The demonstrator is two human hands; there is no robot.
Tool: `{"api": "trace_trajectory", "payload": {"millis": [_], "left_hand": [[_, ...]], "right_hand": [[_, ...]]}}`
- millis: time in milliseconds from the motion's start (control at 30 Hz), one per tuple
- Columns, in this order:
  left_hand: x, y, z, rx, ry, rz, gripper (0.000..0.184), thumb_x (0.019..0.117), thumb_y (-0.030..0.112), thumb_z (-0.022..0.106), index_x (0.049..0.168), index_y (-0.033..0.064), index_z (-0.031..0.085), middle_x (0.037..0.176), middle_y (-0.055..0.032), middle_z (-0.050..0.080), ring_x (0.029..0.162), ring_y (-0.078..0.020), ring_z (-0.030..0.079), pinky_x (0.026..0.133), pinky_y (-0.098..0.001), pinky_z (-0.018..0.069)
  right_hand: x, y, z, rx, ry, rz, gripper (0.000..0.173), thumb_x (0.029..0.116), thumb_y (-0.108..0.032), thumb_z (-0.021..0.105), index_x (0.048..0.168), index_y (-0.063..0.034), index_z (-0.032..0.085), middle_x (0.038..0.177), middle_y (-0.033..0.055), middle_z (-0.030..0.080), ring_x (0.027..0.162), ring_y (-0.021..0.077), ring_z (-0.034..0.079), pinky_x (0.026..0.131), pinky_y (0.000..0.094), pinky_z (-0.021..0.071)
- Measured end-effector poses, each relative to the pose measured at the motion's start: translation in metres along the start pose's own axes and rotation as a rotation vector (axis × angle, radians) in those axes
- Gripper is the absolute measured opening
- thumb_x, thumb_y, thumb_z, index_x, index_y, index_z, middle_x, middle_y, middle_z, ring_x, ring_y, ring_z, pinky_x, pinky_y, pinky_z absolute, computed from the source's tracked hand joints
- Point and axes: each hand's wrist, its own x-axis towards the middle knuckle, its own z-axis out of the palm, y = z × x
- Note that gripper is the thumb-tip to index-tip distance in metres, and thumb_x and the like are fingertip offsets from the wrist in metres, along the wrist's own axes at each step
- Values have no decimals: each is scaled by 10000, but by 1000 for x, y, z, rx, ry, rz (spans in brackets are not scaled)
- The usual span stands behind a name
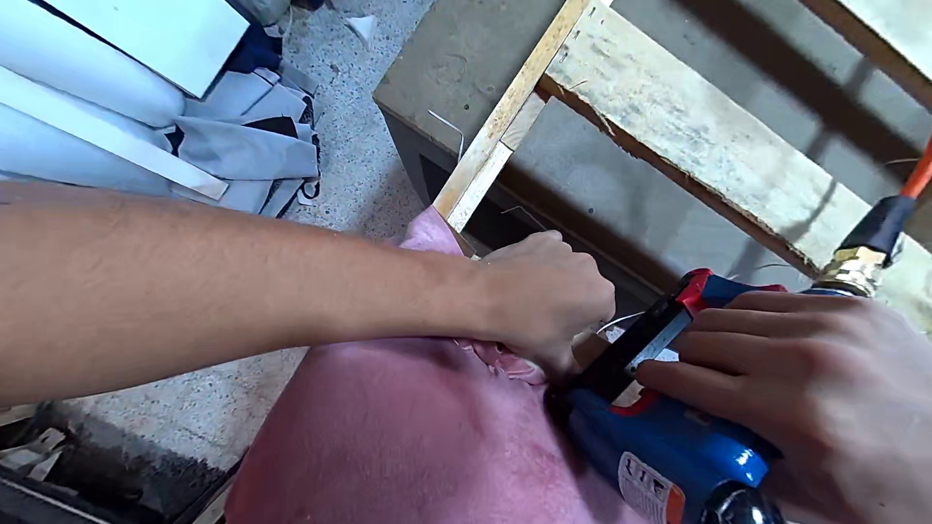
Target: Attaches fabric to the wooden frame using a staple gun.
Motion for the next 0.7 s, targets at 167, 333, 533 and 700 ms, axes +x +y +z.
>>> {"api": "trace_trajectory", "payload": {"millis": [167,333,533,700], "left_hand": [[-5,-5,8,31,82,113,310,781,457,817,799,195,652,640,36,561,643,-160,568,672,-430,440],[-2,-10,11,-12,122,198,267,825,444,799,864,200,697,692,40,611,693,-153,592,779,-456,452],[-3,-18,5,-89,96,153,288,839,475,790,880,204,700,718,44,628,720,-150,606,747,-443,460],[-16,-23,-2,-220,126,233,213,826,167,783,1015,186,688,878,64,672,847,-113,636,786,-402,503]], "right_hand": [[12,-14,-3,-41,-41,63,211,866,-264,522,705,-162,612,576,-29,485,526,171,517,476,363,376],[4,-19,-7,-46,-66,121,192,858,-279,518,771,-165,646,607,-27,526,559,176,546,492,371,396],[9,-9,-9,21,-93,84,233,917,-282,489,832,-156,665,631,-8,549,584,197,571,500,384,423],[22,-17,-13,4,-161,120,210,964,-150,492,813,-72,617,613,64,522,566,266,548,517,427,401]]}}
